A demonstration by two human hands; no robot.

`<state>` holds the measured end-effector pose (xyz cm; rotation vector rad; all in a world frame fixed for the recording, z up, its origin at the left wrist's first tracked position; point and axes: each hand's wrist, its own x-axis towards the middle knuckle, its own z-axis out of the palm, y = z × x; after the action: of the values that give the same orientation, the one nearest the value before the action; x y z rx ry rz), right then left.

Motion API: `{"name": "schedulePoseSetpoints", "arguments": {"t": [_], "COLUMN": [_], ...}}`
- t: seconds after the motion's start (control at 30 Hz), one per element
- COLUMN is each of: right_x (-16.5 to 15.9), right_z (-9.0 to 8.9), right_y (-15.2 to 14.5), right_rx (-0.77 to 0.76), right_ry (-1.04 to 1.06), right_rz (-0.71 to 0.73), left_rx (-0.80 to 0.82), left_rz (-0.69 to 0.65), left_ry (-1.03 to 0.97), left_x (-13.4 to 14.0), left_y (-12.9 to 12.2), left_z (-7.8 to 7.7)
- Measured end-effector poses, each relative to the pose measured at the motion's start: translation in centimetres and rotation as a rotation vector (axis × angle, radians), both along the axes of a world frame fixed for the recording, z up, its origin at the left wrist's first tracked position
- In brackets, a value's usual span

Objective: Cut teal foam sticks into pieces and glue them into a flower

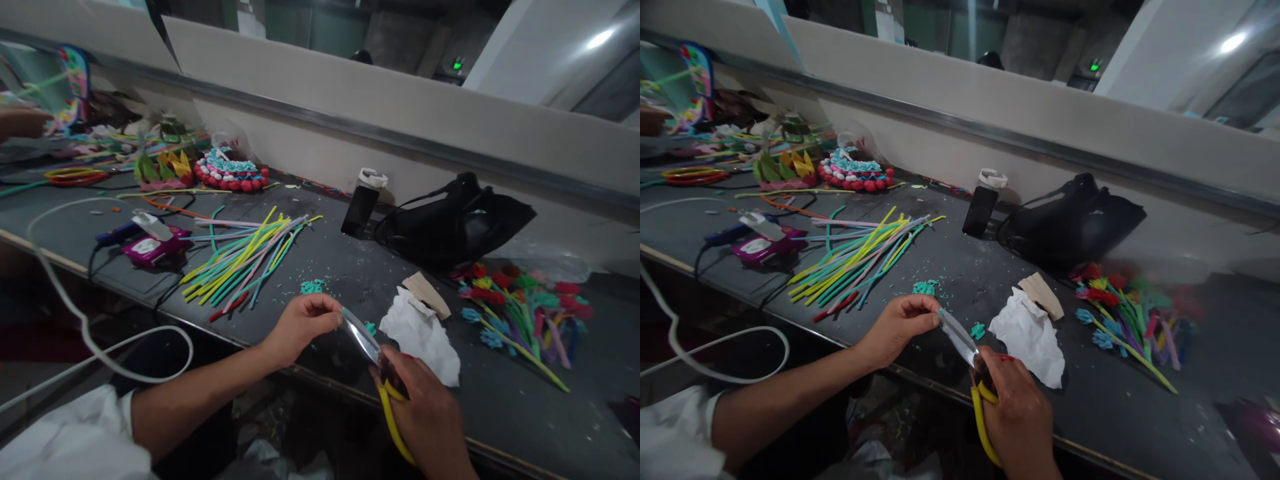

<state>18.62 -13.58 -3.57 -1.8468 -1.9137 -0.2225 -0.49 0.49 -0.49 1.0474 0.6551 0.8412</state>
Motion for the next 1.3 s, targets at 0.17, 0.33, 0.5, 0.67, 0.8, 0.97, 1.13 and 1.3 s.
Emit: {"name": "schedulePoseSetpoints", "arguments": {"t": [0.17,0.33,0.5,0.67,0.8,0.97,1.13,1.3], "right_x": [-0.1,-0.4,-0.8,-1.0,-0.9,-0.5,-1.1,-2.5], "right_z": [-0.2,-0.4,0.0,0.1,-0.2,-0.9,0.3,3.2], "right_y": [0.1,0.3,0.5,0.6,0.5,0.2,0.5,1.3], "right_rx": [0.035,0.109,0.126,0.126,0.097,0.065,-0.035,-0.227], "right_ry": [-0.007,-0.005,-0.007,-0.006,0.035,0.062,0.331,1.014], "right_rz": [0.021,0.047,0.046,0.058,0.046,0.056,-0.057,-0.151], "left_rx": [-0.002,-0.030,-0.060,-0.062,-0.060,-0.059,-0.008,0.106], "left_rz": [0.003,0.001,0.011,0.000,-0.004,-0.004,-0.024,-0.099], "left_ry": [0.000,-0.010,-0.025,-0.033,-0.033,-0.037,-0.041,-0.064], "left_x": [0.0,0.0,0.1,0.1,0.0,0.1,0.0,0.1], "left_y": [0.0,-0.1,-0.2,-0.1,-0.1,0.0,0.0,-0.4], "left_z": [-0.1,0.0,0.2,0.0,-0.4,-0.4,-0.1,-0.3]}}
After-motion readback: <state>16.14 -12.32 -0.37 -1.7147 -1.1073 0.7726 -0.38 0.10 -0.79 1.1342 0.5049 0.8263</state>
